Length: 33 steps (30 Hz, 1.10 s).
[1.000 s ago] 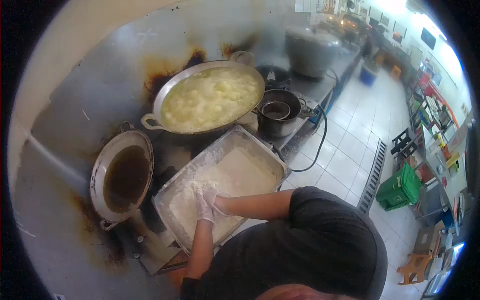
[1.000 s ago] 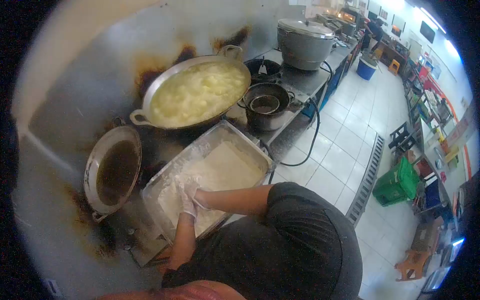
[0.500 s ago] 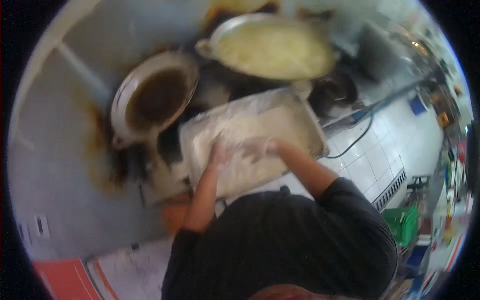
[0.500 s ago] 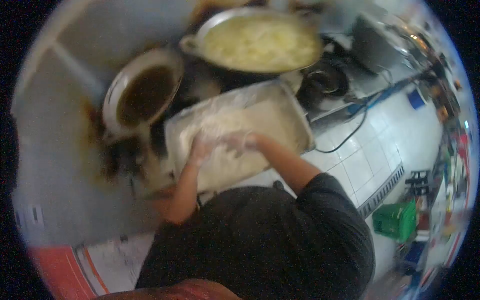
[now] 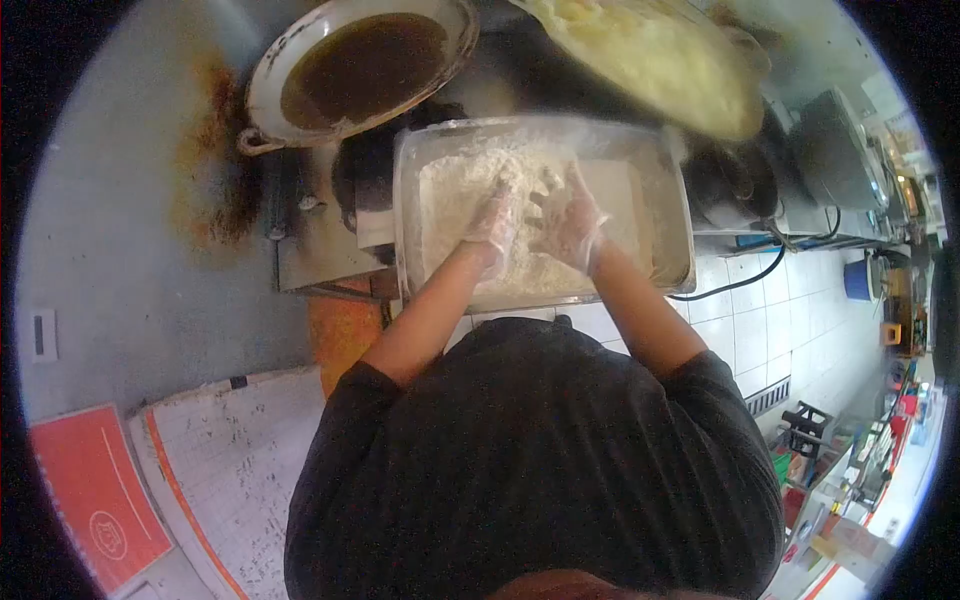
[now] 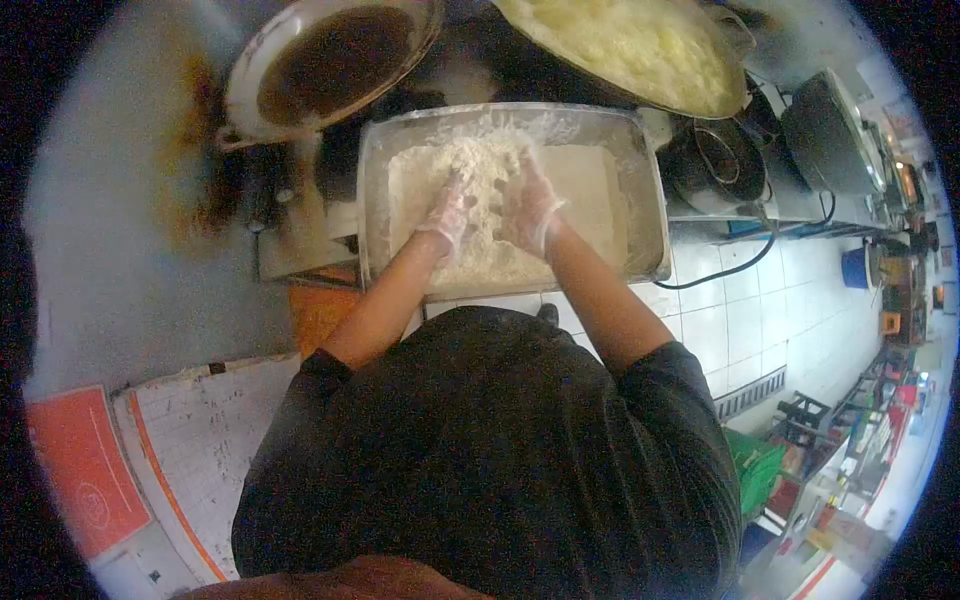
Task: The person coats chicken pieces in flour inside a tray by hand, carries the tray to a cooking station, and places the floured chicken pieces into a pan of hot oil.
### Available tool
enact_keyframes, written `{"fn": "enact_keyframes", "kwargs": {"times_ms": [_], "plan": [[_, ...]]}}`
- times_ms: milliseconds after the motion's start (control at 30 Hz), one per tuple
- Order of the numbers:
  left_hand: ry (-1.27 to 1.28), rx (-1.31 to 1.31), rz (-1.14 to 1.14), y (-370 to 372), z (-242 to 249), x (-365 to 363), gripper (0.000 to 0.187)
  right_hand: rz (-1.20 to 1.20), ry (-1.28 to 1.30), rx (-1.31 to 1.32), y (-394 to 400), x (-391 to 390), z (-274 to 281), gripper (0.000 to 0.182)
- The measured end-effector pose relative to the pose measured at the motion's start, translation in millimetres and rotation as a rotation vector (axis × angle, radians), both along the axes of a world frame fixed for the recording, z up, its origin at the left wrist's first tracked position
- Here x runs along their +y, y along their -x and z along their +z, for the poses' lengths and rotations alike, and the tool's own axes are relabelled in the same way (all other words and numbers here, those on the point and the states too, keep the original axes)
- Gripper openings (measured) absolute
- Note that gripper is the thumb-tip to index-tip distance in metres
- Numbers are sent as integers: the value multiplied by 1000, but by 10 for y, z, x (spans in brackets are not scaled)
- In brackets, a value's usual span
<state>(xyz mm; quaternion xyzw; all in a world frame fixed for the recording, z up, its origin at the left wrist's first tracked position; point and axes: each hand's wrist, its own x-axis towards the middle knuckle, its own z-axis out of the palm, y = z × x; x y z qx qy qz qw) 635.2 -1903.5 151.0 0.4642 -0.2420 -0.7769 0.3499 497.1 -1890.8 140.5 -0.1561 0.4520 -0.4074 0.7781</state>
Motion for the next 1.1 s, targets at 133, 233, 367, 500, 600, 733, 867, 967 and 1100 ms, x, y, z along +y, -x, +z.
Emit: {"fn": "enact_keyframes", "kwargs": {"times_ms": [133,233,367,500,600,733,867,967,1100], "plan": [[82,28,100,236,-222,71,70,-18,190,244,-549,132,-135,96],[23,12,69,295,-214,137,70,-190,-139,117,-466,-169,-266,87],[-3,8,63,250,-434,-31,72,-265,-27,316,-573,-190,-548,83],[-275,372,43,121,-882,-165,68,-184,26,258,-518,-352,-904,69],[-204,236,-133,140,-447,-1,72,61,123,342,-126,-241,-619,63],[-62,-204,-186,-193,-611,11,67,88,150,721,198,62,-218,49],[387,-498,-193,-832,-639,86,56,317,414,1580,1322,207,-919,54],[983,-962,-12,-1203,-424,177,55,311,422,1830,1436,640,-134,51],[624,-1482,-22,-1535,-346,183,65,235,507,2344,1696,783,-15,51]]}}
